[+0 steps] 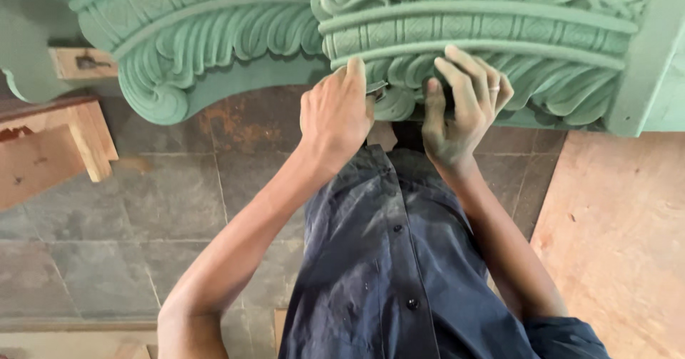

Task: The person sands the ornate carved edges and flat surfaces of a large green-painted wooden furniture piece using a sanding block. They move along the length of the item, smoothing the decorative relief and flat panels.

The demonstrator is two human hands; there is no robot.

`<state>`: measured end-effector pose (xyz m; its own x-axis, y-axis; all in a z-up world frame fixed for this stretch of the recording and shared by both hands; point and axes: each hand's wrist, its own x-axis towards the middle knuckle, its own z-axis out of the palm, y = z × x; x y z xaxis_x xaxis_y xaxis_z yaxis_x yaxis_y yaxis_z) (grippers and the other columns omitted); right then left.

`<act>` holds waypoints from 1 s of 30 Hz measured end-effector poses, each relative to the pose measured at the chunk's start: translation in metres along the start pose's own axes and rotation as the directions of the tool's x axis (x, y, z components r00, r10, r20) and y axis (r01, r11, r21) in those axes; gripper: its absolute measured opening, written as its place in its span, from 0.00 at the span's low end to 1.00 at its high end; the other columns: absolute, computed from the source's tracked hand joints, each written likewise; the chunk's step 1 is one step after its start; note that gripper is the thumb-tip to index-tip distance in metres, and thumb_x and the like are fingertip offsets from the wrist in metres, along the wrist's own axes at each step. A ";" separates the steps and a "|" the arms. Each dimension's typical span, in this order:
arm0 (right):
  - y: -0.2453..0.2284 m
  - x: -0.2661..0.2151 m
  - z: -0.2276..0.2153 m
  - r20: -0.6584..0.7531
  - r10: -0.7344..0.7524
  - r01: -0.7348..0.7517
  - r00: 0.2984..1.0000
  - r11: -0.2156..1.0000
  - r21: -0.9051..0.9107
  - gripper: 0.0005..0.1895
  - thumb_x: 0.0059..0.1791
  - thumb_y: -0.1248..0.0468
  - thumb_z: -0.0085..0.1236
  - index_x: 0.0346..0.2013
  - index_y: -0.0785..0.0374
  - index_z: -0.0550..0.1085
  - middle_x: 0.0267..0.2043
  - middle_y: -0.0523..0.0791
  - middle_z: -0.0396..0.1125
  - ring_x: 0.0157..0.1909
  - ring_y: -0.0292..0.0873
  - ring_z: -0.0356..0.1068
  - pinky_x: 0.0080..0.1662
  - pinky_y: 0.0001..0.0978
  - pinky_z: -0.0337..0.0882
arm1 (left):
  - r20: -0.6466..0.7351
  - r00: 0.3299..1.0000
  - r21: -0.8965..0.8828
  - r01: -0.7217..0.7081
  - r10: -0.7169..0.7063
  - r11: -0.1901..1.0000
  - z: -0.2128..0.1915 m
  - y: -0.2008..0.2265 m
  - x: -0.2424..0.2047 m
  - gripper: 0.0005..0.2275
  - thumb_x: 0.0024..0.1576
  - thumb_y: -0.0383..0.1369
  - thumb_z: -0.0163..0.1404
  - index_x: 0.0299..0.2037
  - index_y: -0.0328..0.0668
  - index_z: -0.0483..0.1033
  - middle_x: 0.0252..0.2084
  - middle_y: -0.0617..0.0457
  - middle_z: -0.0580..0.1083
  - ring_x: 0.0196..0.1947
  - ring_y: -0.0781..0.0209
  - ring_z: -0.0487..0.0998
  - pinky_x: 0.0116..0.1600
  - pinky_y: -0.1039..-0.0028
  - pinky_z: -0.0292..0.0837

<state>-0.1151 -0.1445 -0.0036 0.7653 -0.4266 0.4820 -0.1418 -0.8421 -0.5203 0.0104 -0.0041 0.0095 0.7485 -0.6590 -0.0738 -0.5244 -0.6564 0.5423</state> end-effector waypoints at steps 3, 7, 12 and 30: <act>0.001 0.001 -0.001 -0.005 -0.022 0.022 1.000 0.999 -0.033 0.10 0.57 0.64 0.59 0.50 0.67 0.78 0.59 0.47 0.73 0.61 0.47 0.68 0.65 0.42 0.55 | -0.029 0.998 0.021 -0.062 0.063 0.998 0.001 -0.001 0.004 0.14 0.50 0.23 0.54 0.45 0.31 0.66 0.36 0.41 0.76 0.37 0.41 0.80 0.39 0.54 0.74; 0.000 -0.004 0.004 -0.006 -0.055 0.055 0.998 0.998 -0.037 0.11 0.58 0.62 0.59 0.51 0.67 0.79 0.59 0.48 0.72 0.61 0.49 0.67 0.65 0.42 0.54 | 0.041 0.999 0.059 0.018 -0.021 0.998 0.009 -0.006 -0.005 0.13 0.51 0.26 0.55 0.44 0.31 0.68 0.35 0.40 0.76 0.36 0.39 0.80 0.36 0.51 0.72; 0.004 -0.002 0.000 -0.011 -0.034 0.034 0.999 0.999 -0.027 0.12 0.56 0.62 0.59 0.50 0.68 0.78 0.59 0.48 0.72 0.61 0.48 0.68 0.66 0.42 0.54 | 0.169 0.983 0.051 0.058 -0.066 0.997 0.007 -0.008 0.021 0.14 0.55 0.23 0.51 0.50 0.25 0.67 0.32 0.41 0.74 0.30 0.48 0.80 0.32 0.58 0.75; 0.003 -0.006 0.005 0.015 -0.109 0.110 0.994 0.991 -0.080 0.13 0.57 0.60 0.60 0.50 0.67 0.79 0.60 0.48 0.72 0.62 0.49 0.68 0.66 0.45 0.53 | -0.020 0.962 -0.152 0.265 -0.271 0.952 -0.014 -0.016 -0.021 0.14 0.54 0.33 0.61 0.34 0.30 0.70 0.26 0.40 0.74 0.26 0.40 0.79 0.34 0.54 0.71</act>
<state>-0.1172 -0.1428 -0.0112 0.7855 -0.3270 0.5254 -0.1062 -0.9076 -0.4061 0.0086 0.0252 0.0138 0.8705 -0.4490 -0.2016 -0.2390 -0.7437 0.6244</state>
